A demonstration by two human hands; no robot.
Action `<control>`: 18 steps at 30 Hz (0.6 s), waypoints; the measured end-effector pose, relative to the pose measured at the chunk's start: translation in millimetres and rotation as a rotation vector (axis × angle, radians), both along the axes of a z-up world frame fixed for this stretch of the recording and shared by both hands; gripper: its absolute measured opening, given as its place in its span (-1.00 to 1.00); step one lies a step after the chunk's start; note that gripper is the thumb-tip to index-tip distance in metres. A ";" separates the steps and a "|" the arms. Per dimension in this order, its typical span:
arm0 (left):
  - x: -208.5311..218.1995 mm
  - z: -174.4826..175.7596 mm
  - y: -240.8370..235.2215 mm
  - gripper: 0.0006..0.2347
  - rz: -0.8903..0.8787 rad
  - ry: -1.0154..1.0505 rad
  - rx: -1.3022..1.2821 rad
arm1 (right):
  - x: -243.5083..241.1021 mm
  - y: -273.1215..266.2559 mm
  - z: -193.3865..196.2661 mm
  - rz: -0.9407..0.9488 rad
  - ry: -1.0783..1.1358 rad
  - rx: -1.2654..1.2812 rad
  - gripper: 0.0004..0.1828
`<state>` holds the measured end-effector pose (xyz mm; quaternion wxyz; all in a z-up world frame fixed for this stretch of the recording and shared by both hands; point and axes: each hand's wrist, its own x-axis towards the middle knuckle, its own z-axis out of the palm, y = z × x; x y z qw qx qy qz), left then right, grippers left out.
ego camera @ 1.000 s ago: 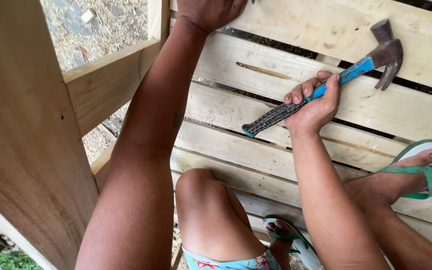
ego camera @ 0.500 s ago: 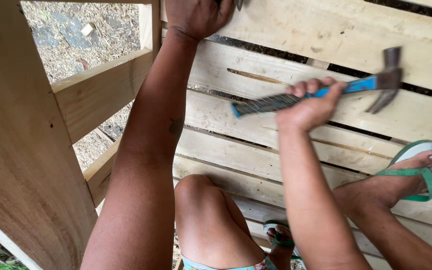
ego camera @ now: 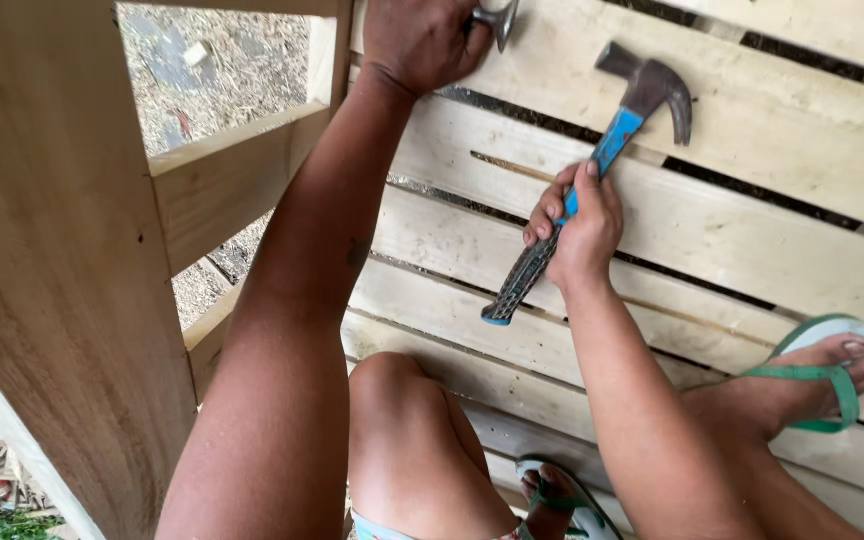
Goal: The person uses a hammer to drive nails into a wooden pallet structure. They repeatedly position a nail with one hand and strike it with a hammer in the other hand, working on different sections of the pallet frame.
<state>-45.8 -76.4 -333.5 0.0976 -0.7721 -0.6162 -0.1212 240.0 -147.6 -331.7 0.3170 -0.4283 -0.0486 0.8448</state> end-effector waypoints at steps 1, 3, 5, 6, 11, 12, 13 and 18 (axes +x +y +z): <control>-1.1 -0.3 1.1 -0.94 0.012 0.020 -0.023 | -1.7 -2.5 -0.5 0.003 -0.004 0.012 -0.63; -0.2 -0.7 -0.7 -0.90 0.032 0.057 -0.072 | -1.9 -5.7 0.9 -0.003 0.006 0.018 -0.63; 0.7 0.7 0.0 -0.85 0.031 0.074 -0.054 | -0.7 -3.1 1.7 -0.006 0.009 0.005 -0.63; 0.1 2.2 2.2 -0.83 0.029 0.083 -0.041 | -0.9 -0.6 1.2 -0.005 0.010 -0.010 -0.62; 3.4 2.4 0.4 -0.83 0.042 0.091 -0.008 | 8.4 -2.9 -3.2 0.017 0.033 -0.023 -0.65; 2.3 1.9 0.7 -0.84 0.037 0.091 0.013 | 10.0 -2.4 -3.9 0.025 0.037 -0.015 -0.64; 1.9 0.9 0.2 -0.84 0.044 0.090 -0.023 | 12.8 -1.9 -3.8 0.034 0.039 -0.008 -0.64; -0.3 -2.6 1.8 -0.83 0.039 0.115 -0.072 | 24.2 7.4 1.3 0.099 -0.001 -0.002 -0.64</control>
